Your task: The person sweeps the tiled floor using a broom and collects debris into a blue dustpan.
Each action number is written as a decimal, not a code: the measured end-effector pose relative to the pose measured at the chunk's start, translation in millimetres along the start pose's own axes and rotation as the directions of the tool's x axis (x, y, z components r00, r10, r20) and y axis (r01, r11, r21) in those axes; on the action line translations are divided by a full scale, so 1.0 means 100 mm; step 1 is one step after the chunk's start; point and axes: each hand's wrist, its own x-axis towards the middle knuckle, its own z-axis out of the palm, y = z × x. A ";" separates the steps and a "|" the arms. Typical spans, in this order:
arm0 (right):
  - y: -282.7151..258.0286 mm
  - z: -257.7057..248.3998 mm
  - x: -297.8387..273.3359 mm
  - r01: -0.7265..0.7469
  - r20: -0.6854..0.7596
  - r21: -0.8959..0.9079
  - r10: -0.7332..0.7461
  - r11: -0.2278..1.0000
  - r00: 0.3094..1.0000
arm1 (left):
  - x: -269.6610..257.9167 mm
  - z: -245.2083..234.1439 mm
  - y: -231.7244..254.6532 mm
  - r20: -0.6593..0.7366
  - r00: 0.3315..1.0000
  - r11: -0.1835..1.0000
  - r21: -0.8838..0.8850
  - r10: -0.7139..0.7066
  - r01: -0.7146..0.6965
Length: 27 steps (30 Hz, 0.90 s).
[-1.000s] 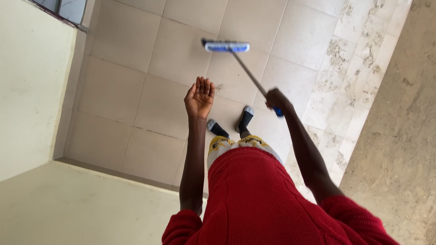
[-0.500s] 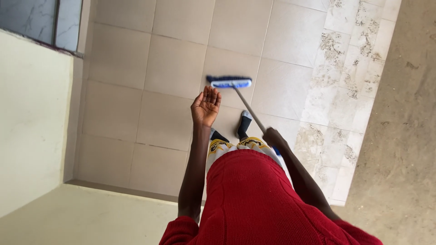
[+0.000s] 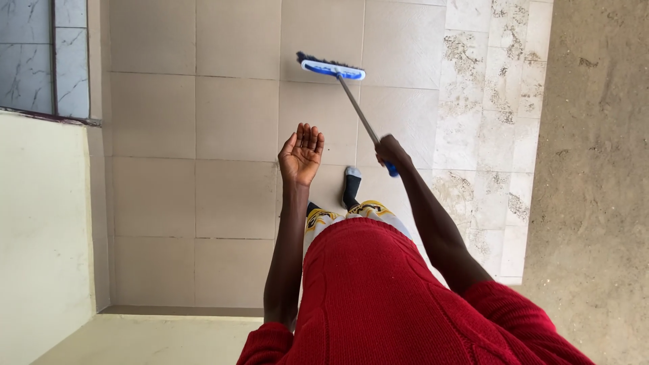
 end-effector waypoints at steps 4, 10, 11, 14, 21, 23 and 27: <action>-0.26 -0.11 0.16 -0.090 -0.040 -0.008 0.089 0.996 0.995 | -0.02 -0.07 -0.10 -0.028 1.000 1.000 0.021 -0.004 0.005; 0.77 0.30 -0.32 -0.137 0.034 -0.057 0.139 0.989 0.990 | -0.01 -0.18 -0.21 -0.057 0.998 0.999 0.015 -0.029 0.029; 0.94 0.33 -0.45 -0.146 0.063 -0.108 0.153 0.983 0.986 | 0.01 -0.19 -0.22 -0.049 0.998 0.999 0.020 -0.036 0.037; 1.23 0.28 -0.79 -0.133 0.095 0.127 0.122 0.983 0.988 | 0.12 -0.19 -0.21 -0.046 0.997 0.997 0.030 -0.065 0.066; 1.04 0.19 -1.41 -0.092 0.018 0.072 0.091 0.993 0.996 | 0.19 -0.03 -0.39 -0.008 0.997 0.996 0.043 -0.075 0.076; 1.09 0.23 -1.32 -0.078 -0.012 0.023 0.078 0.997 0.997 | 0.11 -0.03 -0.42 -0.004 0.998 0.997 0.043 -0.067 0.067; 0.99 0.27 -0.56 -0.113 -0.003 -0.106 0.113 0.988 0.994 | 0.08 -0.03 -0.49 -0.014 0.997 0.996 0.045 -0.075 0.076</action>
